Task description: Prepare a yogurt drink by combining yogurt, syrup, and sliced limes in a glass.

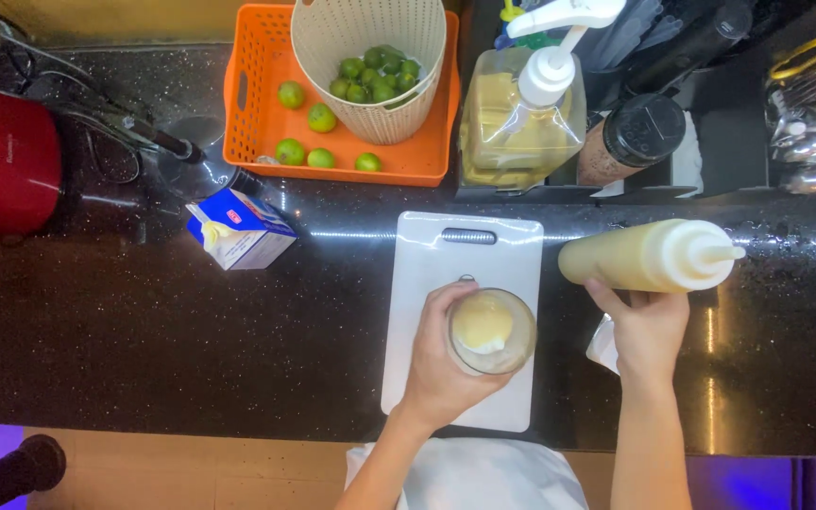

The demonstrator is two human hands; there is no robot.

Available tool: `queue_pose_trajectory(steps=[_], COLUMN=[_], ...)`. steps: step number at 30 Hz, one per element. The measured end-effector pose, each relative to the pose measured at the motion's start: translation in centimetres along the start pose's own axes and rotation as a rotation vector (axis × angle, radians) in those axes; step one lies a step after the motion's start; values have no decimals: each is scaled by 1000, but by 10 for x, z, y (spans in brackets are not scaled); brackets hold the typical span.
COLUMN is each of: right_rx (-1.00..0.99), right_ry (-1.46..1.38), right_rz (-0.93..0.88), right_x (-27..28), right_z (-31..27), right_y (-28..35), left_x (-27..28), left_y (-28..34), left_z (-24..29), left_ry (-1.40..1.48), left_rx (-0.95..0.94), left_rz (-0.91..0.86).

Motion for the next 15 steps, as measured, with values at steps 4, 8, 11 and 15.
queue_pose_trajectory(steps=[4, 8, 11, 15], right_rx=[-95, -148, -188, -237], right_ry=[-15, -34, -68, -172], right_rz=[125, 129, -110, -497], right_x=[17, -5, -49, -116], right_z=[10, 20, 51, 71], right_y=[37, 80, 103, 130], left_x=[29, 92, 129, 163], left_y=[1, 16, 28, 43], left_z=[-15, -34, -41, -55], left_ry=[15, -61, -174, -333], left_rx=[55, 73, 55, 72], left_rz=[80, 377, 559, 708])
Point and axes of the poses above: each hand's wrist, its own y-axis away from the middle knuckle, its own x-axis out of the back of the hand, z = x × y, the point moved 10 cm from there along -y, towards the middle knuckle, and after that the axes turned 4 degrees about y, right-handed, at the moved point
